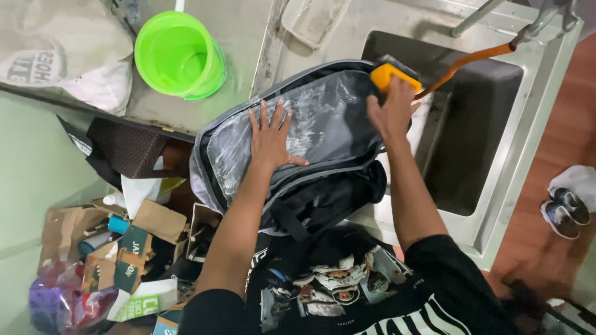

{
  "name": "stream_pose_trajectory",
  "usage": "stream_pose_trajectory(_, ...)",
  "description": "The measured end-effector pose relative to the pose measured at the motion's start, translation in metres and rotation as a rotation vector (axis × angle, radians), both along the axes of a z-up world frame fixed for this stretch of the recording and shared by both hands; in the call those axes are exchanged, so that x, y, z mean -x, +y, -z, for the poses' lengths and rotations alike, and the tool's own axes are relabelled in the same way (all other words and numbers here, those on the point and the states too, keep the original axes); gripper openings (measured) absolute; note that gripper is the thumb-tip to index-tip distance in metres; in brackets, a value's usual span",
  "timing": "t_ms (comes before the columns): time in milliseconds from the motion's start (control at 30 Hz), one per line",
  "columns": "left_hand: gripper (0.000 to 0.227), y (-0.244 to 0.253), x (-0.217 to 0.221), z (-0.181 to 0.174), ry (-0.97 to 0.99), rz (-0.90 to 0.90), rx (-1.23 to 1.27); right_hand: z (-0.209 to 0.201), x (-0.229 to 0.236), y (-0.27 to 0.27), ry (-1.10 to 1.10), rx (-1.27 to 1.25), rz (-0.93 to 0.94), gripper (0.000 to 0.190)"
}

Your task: The person scrubs the inside of a gray backpack with a yellow sponge, then rinses it using a hose attached to the sink faucet. The bag is held open and manipulated to ensure thorough cleaning of the interior surfaces.

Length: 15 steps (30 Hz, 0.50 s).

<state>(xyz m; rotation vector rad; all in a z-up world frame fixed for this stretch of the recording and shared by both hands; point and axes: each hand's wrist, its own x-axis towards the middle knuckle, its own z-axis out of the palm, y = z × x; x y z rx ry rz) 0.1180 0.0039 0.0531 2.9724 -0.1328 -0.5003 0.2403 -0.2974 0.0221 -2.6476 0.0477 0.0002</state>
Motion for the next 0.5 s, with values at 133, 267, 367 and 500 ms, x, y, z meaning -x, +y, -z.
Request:
stream_pose_trajectory(133,0.146,0.002,-0.004,0.021,0.039,-0.016,0.042,0.045,0.051,0.037,-0.311,0.212,-0.239,0.033)
stream_pose_trajectory(267,0.143,0.005,-0.009,0.041,0.076,-0.026,-0.024,0.076,0.098,0.082,-0.133,0.139,-0.519,0.05)
stream_pose_trajectory(367,0.144,0.009,-0.007,0.05,0.114,-0.019,-0.035,0.074,0.105,0.081,0.01,0.141,-0.687,0.06)
stream_pose_trajectory(500,0.16,0.008,-0.013,0.026,0.123,-0.032,0.046,0.14,0.029,-0.034,-0.102,0.151,-0.248,0.046)
